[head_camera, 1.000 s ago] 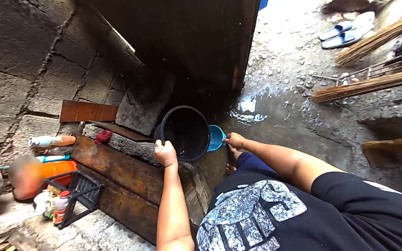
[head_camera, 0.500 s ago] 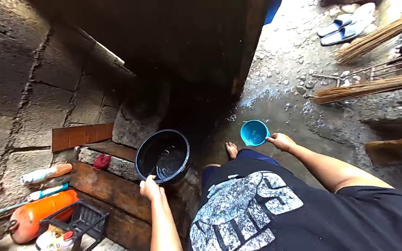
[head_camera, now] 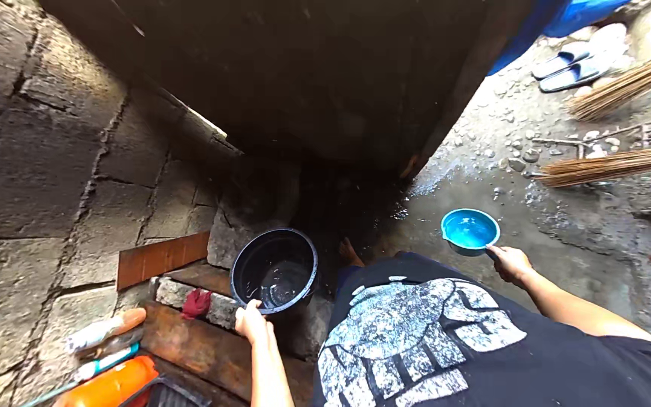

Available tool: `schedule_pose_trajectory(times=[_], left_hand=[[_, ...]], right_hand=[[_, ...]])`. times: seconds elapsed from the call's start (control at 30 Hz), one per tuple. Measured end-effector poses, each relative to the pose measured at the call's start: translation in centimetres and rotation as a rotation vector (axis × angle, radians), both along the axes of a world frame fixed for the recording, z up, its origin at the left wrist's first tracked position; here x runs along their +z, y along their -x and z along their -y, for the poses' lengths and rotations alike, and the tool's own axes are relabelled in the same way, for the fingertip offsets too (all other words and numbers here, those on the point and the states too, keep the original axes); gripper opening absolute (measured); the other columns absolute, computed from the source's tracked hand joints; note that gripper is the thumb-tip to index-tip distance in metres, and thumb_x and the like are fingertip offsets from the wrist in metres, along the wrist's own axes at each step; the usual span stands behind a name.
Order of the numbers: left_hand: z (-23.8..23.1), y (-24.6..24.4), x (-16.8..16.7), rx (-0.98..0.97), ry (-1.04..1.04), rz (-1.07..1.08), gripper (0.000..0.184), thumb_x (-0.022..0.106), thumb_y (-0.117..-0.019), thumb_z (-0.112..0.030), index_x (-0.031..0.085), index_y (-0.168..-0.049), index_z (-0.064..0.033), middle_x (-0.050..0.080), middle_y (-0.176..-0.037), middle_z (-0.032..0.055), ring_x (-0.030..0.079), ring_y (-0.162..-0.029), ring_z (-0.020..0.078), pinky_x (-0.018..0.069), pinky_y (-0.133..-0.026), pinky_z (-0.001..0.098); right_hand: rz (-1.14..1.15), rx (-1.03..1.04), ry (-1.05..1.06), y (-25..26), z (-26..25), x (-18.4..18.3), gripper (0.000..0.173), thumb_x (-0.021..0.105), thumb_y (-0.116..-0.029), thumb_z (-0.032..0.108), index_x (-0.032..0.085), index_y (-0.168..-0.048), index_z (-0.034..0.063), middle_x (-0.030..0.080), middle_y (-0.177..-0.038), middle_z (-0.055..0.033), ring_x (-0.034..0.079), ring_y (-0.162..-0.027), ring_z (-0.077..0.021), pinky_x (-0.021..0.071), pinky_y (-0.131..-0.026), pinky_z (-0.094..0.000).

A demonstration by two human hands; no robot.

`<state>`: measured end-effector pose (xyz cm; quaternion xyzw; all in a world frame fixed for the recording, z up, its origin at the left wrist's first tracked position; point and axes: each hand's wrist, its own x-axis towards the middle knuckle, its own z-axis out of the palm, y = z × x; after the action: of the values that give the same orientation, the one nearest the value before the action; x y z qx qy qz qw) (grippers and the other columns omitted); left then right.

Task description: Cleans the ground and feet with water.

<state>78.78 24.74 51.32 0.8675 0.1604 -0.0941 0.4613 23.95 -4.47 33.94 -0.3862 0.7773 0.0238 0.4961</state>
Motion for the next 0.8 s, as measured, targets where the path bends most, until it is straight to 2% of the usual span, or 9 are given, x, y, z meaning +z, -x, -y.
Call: schedule_pose_trajectory(times=[0.17, 0.27, 0.37, 0.5, 0.67, 0.8], left_hand=[[1.3, -6.4, -0.7, -0.065, 0.047, -0.036, 0.025, 0.065, -0.0806, 0.008, 0.061, -0.106, 0.0056, 0.058, -0.095, 0.0185, 0.056, -0.079, 0.0256, 0.049, -0.063, 0.0427], [2.0, -10.0, -0.7, -0.102, 0.078, -0.052, 0.026, 0.065, -0.0805, 0.008, 0.06, -0.106, 0.0052, 0.058, -0.094, 0.0177, 0.056, -0.077, 0.0246, 0.0486, -0.061, 0.0406], [2.9, -13.6, -1.0, -0.16, 0.081, -0.061, 0.029, 0.064, -0.0821, 0.008, 0.061, -0.111, 0.0067, 0.058, -0.096, 0.0183, 0.055, -0.078, 0.0239, 0.0479, -0.062, 0.0402], [3.7, -16.8, -2.1, -0.205, 0.074, -0.043, 0.025, 0.064, -0.0821, 0.008, 0.061, -0.107, 0.0063, 0.058, -0.093, 0.0167, 0.055, -0.076, 0.023, 0.0477, -0.061, 0.0394], [4.8, -19.6, -3.1, -0.237, 0.064, -0.026, 0.02, 0.065, -0.0808, 0.009, 0.06, -0.1, 0.0045, 0.056, -0.088, 0.0147, 0.055, -0.071, 0.0215, 0.0473, -0.058, 0.0375], [5.0, -20.9, -4.1, -0.246, 0.079, -0.016, 0.021, 0.064, -0.0814, 0.009, 0.06, -0.102, 0.0038, 0.056, -0.086, 0.0132, 0.053, -0.067, 0.0194, 0.0455, -0.054, 0.0343]], right_hand=[[0.01, -0.225, 0.01, -5.7, -1.4, 1.5, 0.045, 0.052, -0.106, 0.048, 0.063, -0.101, 0.0049, 0.049, -0.061, -0.0025, 0.043, -0.044, -0.0136, 0.0413, -0.045, -0.0335], [-0.008, -0.262, 0.011, -9.1, -2.4, 2.2, 0.046, 0.051, -0.1058, 0.049, 0.063, -0.099, 0.0052, 0.05, -0.062, -0.0029, 0.044, -0.045, -0.0137, 0.0416, -0.046, -0.0337], [0.013, -0.33, 0.031, -12.3, -3.3, 3.0, 0.045, 0.051, -0.1057, 0.048, 0.062, -0.1, 0.0054, 0.05, -0.061, -0.0024, 0.044, -0.043, -0.013, 0.0422, -0.044, -0.0324], [0.045, -0.384, 0.049, -15.3, -4.7, 4.8, 0.042, 0.052, -0.1069, 0.045, 0.062, -0.099, 0.0049, 0.05, -0.06, -0.001, 0.043, -0.042, -0.011, 0.0413, -0.042, -0.0293], [0.052, -0.384, 0.052, -16.7, -5.8, 3.9, 0.043, 0.053, -0.1069, 0.045, 0.063, -0.096, 0.0048, 0.049, -0.058, -0.0009, 0.043, -0.041, -0.011, 0.0408, -0.042, -0.0295], [0.032, -0.405, 0.047, -17.5, -6.1, 2.3, 0.042, 0.052, -0.1076, 0.043, 0.061, -0.094, 0.0047, 0.048, -0.057, -0.0008, 0.042, -0.04, -0.0108, 0.0407, -0.041, -0.029]])
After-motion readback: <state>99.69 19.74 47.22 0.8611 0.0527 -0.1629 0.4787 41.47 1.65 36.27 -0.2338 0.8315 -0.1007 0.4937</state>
